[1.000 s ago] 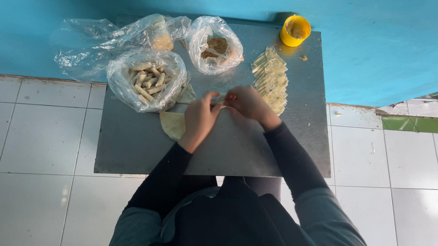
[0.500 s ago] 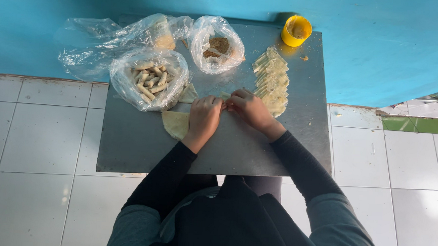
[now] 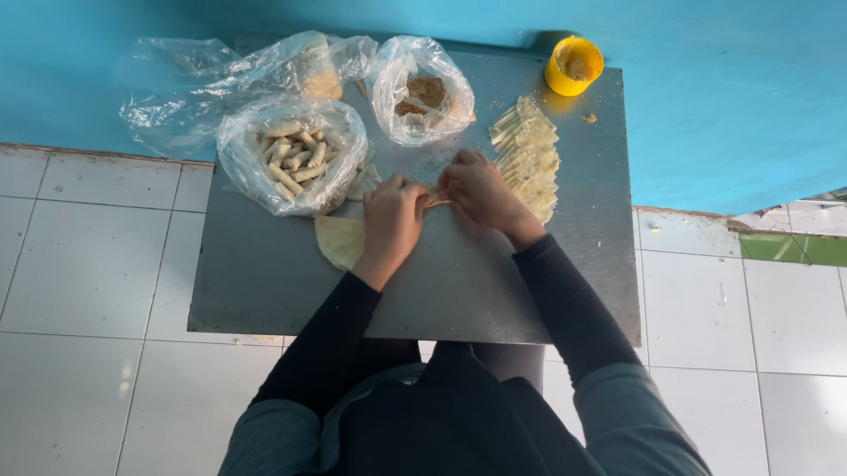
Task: The person sits at a small metal table and folds triangular pastry wrappers around a spoonful of filling taken from a plastic bag, pinching the edges closed by hand. Each finished folded pastry is placed onto a growing stack of folded pieces on the table.
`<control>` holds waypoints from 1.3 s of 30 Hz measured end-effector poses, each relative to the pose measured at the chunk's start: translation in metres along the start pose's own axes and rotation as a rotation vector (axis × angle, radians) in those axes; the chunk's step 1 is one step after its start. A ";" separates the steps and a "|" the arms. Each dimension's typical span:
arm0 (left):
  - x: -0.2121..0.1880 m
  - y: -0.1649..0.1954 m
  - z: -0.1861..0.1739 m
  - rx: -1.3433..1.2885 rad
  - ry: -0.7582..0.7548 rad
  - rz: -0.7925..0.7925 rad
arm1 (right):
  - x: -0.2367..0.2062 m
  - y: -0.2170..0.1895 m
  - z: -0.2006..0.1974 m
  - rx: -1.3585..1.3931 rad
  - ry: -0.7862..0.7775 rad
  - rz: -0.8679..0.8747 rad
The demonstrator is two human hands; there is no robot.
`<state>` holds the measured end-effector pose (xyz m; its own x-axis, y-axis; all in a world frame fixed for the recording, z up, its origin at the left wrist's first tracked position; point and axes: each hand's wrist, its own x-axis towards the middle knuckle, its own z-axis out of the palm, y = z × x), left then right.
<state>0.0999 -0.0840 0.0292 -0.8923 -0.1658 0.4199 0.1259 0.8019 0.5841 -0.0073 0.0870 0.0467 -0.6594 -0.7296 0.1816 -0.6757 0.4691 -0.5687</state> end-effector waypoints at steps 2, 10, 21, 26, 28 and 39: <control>-0.005 -0.001 -0.001 0.091 -0.040 0.083 | -0.011 0.001 -0.001 -0.082 0.050 -0.101; -0.010 0.005 -0.008 0.165 -0.007 0.086 | -0.028 -0.019 0.018 -0.168 0.178 0.016; 0.000 0.000 -0.011 0.007 -0.101 -0.055 | -0.027 -0.026 0.014 -0.123 0.196 0.132; -0.010 0.006 -0.006 0.134 -0.016 0.020 | -0.037 -0.026 0.023 -0.164 0.243 0.084; -0.008 0.007 0.000 0.161 0.037 -0.017 | -0.035 -0.029 0.031 -0.146 0.309 0.243; 0.022 -0.005 0.018 0.234 0.149 -0.056 | 0.003 -0.039 0.042 -0.198 0.525 0.402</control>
<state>0.0717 -0.0813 0.0231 -0.8194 -0.2820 0.4991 -0.0404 0.8969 0.4404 0.0309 0.0455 0.0359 -0.9102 -0.1654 0.3798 -0.3594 0.7712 -0.5254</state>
